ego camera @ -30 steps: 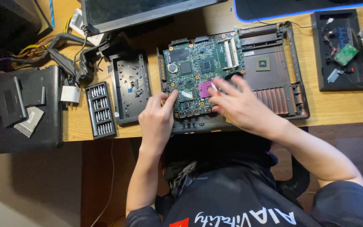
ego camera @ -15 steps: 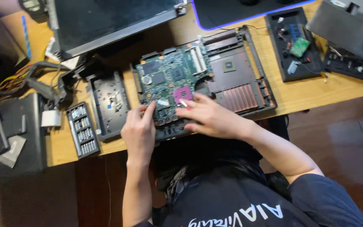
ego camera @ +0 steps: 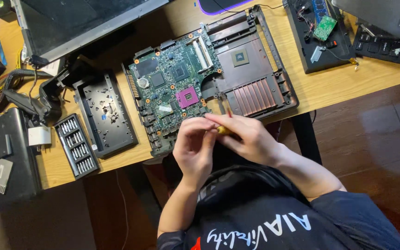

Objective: The recorder is disassembling and repairing internal laptop components, including the CPU and motherboard.

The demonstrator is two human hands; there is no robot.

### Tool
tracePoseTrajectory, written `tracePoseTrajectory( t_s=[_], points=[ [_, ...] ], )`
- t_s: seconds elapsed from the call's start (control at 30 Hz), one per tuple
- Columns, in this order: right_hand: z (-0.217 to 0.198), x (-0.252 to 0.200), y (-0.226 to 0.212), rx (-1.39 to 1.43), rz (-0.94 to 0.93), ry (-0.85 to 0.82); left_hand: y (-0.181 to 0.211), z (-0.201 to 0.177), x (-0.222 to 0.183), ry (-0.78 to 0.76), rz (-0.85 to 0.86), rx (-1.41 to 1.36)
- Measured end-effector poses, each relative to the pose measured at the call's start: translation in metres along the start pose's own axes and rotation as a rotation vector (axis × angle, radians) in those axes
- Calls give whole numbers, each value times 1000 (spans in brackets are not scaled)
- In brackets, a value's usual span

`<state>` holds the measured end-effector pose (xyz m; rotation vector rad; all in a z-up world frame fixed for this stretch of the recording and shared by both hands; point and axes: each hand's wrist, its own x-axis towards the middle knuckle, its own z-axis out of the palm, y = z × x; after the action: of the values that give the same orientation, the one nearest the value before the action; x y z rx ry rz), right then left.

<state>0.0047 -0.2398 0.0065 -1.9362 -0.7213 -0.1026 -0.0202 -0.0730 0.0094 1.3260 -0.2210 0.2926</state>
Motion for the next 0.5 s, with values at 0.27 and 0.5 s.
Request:
tracePoseTrajectory(
  t_s=[0.27,0.5],
  points=[
    [-76,14,51,-405,-45,-17,9,-61,18,151,312,460],
    [-126,68,104,-830,59,-47,4,-66,36,17,304,947]
  ],
)
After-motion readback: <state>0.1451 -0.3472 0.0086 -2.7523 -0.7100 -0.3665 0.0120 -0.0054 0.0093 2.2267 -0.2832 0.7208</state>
